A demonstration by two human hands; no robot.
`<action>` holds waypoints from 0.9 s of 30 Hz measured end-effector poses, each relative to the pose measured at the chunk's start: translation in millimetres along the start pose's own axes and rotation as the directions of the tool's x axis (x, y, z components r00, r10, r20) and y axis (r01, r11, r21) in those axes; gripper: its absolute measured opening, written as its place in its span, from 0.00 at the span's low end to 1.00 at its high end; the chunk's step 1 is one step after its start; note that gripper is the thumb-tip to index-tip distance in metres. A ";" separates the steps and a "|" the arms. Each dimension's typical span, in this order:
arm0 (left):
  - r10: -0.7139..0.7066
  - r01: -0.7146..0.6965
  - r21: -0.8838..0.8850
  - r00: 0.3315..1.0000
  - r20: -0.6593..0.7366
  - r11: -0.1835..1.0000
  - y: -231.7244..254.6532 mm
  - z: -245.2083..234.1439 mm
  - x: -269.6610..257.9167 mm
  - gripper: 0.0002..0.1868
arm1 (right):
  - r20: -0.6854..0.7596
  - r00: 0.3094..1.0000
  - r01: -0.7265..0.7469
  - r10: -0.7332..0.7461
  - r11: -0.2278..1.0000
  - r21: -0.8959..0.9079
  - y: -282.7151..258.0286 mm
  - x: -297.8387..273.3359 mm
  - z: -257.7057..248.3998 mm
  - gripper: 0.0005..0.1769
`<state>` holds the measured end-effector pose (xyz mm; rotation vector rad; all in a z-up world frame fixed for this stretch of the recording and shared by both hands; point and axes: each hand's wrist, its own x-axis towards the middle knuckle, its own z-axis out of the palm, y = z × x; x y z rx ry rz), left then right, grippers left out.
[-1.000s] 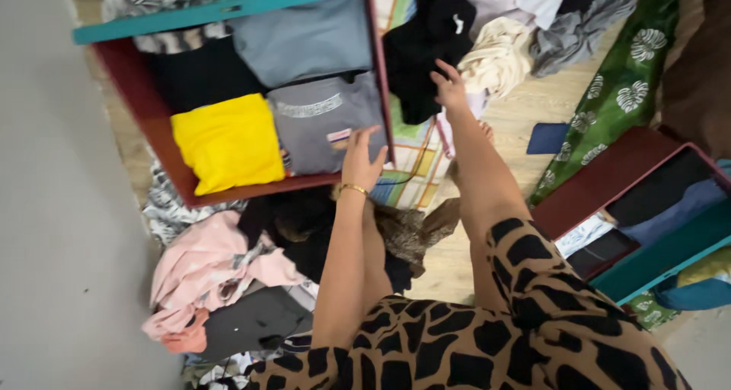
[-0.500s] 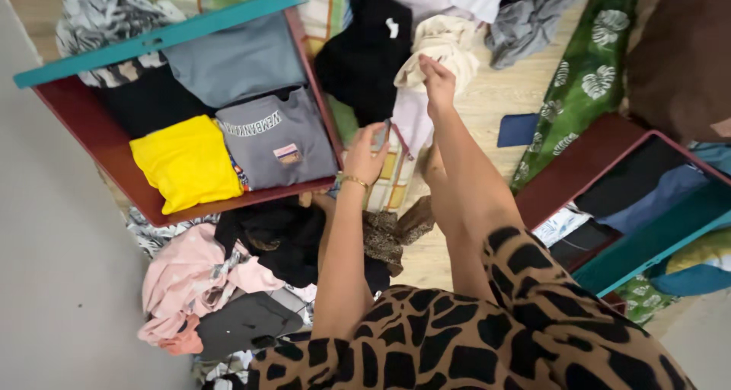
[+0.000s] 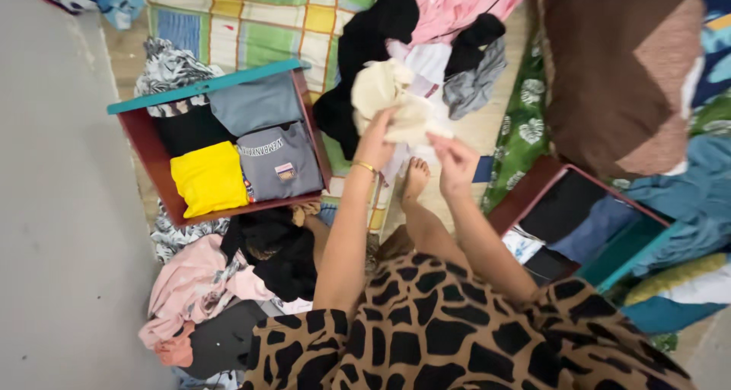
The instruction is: The person folds a patterned top, a yellow garment, and a white item by hand on a bed before placing them into drawers.
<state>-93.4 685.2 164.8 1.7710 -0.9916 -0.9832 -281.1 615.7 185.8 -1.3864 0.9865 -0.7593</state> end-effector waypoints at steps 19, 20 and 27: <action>-0.252 0.164 -0.605 0.966 -0.063 0.779 108.5 -83.2 -34.0 0.25 | 0.158 0.987 -0.094 0.041 0.933 0.346 -159.7 66.6 -47.8 0.12; -0.303 0.235 -0.676 0.953 0.018 0.699 115.2 -75.7 -40.3 0.28 | 0.168 0.985 -0.100 0.044 0.935 0.341 -165.6 62.7 -48.4 0.12; -0.469 0.536 -0.035 0.766 0.439 0.843 124.9 -91.3 -80.1 0.31 | 0.458 0.877 0.025 -0.144 0.966 0.256 -224.3 83.1 -17.7 0.39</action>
